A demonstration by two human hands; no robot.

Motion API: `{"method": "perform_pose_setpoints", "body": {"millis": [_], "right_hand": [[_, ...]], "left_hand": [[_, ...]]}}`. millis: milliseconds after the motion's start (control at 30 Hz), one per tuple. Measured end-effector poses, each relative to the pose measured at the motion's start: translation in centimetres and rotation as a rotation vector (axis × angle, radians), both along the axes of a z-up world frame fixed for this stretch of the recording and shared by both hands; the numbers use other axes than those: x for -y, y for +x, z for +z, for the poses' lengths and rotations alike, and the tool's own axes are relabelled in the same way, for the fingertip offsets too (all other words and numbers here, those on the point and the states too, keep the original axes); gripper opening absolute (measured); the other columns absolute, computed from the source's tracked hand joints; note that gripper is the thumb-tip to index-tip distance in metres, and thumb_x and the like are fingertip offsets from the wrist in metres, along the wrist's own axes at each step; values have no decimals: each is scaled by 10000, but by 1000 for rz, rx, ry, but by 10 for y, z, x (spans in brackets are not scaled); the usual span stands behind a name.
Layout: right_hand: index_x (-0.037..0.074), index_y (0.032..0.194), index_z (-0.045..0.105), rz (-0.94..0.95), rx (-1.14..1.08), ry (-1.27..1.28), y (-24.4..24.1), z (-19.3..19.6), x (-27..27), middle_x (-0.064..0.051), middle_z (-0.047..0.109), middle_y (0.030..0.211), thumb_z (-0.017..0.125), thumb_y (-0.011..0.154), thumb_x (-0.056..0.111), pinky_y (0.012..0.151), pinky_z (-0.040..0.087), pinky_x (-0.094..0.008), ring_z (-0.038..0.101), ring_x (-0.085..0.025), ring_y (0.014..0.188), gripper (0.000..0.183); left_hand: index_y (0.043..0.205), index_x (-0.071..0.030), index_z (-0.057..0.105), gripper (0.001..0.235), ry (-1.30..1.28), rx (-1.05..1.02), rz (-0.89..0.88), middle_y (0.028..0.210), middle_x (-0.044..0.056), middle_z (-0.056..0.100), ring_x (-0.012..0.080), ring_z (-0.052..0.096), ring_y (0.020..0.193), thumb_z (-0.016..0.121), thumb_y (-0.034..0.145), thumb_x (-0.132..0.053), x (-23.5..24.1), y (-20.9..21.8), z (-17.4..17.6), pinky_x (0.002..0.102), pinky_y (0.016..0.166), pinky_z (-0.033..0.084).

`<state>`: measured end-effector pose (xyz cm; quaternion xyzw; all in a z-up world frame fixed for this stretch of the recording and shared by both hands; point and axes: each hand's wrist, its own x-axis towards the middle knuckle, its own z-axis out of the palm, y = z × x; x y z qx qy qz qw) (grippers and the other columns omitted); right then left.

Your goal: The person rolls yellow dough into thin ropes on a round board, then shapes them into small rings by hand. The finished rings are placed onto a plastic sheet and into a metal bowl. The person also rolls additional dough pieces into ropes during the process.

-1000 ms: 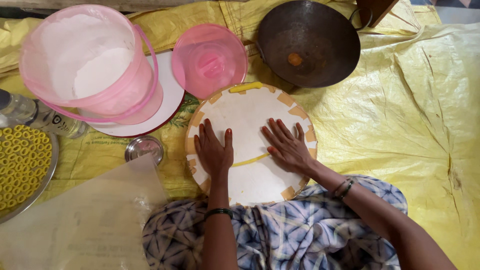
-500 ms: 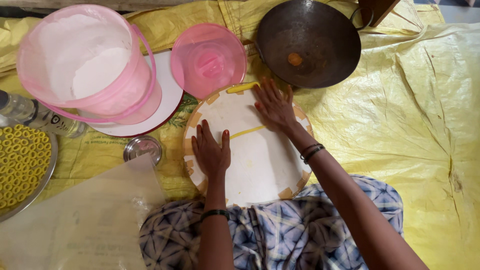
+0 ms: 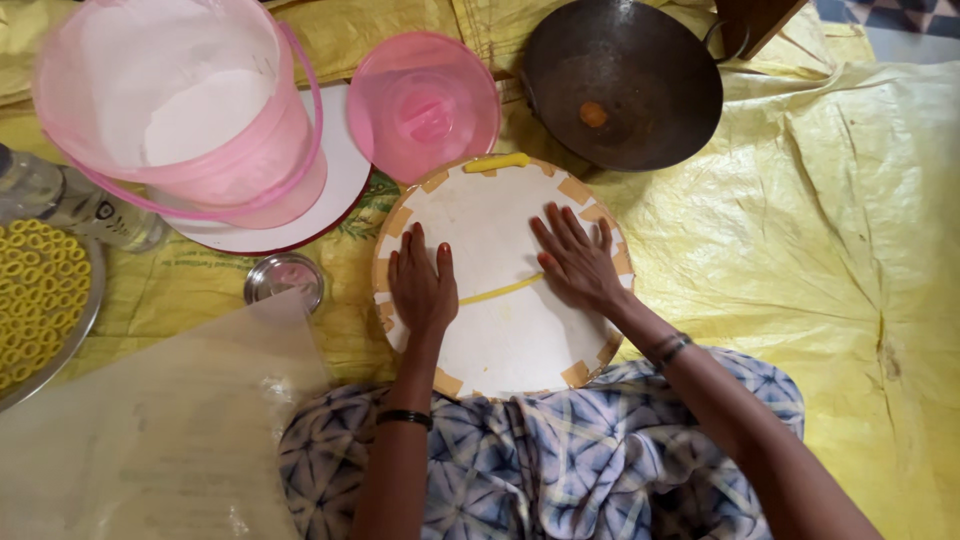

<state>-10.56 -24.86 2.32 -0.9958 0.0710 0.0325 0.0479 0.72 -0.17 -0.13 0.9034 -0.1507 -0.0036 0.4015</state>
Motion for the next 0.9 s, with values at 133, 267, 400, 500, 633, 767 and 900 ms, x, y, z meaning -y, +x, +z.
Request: {"method": "perform_pose_setpoints", "body": {"millis": [133, 267, 400, 500, 633, 767, 900], "right_hand": [[261, 1654, 175, -69, 36, -66, 46, 3, 5, -46, 52, 1738, 191, 1065, 531, 1198, -67, -653, 52, -251, 1594, 648], [244, 1671, 170, -49, 110, -126, 78, 6, -27, -57, 64, 1746, 256, 1067, 483, 1189, -30, -690, 92, -248, 1598, 655], [266, 1661, 171, 51, 36, -62, 94, 1, -86, -45, 75, 1741, 262, 1062, 524, 1196, 2, -693, 102, -249, 1599, 659], [275, 1652, 180, 95, 8, -54, 80, 0, -114, -60, 75, 1735, 264, 1065, 559, 1201, 29, -682, 92, -280, 1592, 657], [285, 1658, 185, 169, 21, -42, 30, 5, -129, -51, 81, 1744, 239, 1065, 567, 1203, 37, -692, 96, -274, 1599, 659], [297, 1655, 184, 159, -72, -40, 6, 5, -132, -41, 82, 1742, 215, 1052, 559, 1185, 24, -703, 88, -270, 1596, 658], [278, 1661, 191, 122, 30, -104, 48, -4, -131, -54, 98, 1745, 249, 1064, 528, 1198, 32, -703, 108, -274, 1599, 650]], "left_hand": [[1588, -38, 310, 681, -89, -20, -64, 1601, 126, 444, 284, 294, 1539, 306, 1089, -502, -5, 0, -3, 426, 1263, 97], [1623, -48, 229, 747, -351, -134, -116, 1622, 80, 440, 222, 353, 1534, 252, 1071, -551, -14, 2, -7, 417, 1287, 61], [1641, -53, 187, 788, -568, -207, -178, 1637, 102, 431, 226, 338, 1559, 254, 1074, -596, -20, 7, -14, 415, 1298, 47], [1649, -65, 116, 828, -801, -352, -219, 1668, 113, 356, 237, 287, 1562, 296, 1061, -620, -26, 6, -19, 410, 1267, 158], [1652, -84, 93, 825, -959, -446, -247, 1677, 108, 354, 243, 239, 1579, 238, 1055, -634, -36, 10, -21, 389, 1263, 172], [1649, -82, 178, 795, -1002, -497, -231, 1652, 108, 414, 243, 289, 1567, 233, 1064, -618, -27, 14, -23, 388, 1257, 174], [1640, -76, 217, 749, -969, -464, -219, 1657, 112, 413, 239, 293, 1565, 255, 1082, -575, -24, 13, -25, 392, 1257, 197]]}}
